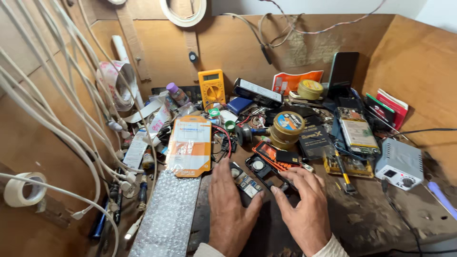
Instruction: The person solders components on a circuit board and handles small internal parts of a mobile phone on a repair bench.
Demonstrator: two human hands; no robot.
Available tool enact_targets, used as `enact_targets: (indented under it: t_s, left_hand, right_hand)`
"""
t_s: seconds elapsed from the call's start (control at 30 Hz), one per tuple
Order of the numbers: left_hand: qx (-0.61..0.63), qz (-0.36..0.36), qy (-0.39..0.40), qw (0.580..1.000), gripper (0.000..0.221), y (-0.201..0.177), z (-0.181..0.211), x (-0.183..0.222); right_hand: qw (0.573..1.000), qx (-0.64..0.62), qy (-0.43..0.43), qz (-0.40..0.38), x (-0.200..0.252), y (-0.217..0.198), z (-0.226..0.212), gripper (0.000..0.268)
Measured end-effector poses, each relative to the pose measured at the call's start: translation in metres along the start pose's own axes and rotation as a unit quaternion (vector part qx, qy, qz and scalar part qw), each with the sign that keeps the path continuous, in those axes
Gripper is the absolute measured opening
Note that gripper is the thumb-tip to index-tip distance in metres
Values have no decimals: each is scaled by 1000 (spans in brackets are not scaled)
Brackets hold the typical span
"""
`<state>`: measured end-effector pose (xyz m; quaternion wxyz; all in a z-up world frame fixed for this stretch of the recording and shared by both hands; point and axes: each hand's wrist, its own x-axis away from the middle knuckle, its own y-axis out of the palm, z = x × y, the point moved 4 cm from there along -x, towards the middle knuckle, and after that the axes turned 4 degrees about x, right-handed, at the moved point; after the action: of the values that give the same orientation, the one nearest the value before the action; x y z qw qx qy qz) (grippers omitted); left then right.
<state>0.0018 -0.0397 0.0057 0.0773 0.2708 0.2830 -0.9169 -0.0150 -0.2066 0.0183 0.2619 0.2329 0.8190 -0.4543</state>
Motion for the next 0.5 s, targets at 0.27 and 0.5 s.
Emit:
enact_targets:
  t_s: [0.27, 0.5]
  left_hand:
    - [102, -8, 47, 994, 82, 14, 54, -6]
    - [185, -30, 129, 974, 72, 65, 125, -7]
  right_hand:
    - [995, -72, 42, 50, -10, -46, -6, 31]
    - [986, -64, 74, 138, -12, -104, 25, 27]
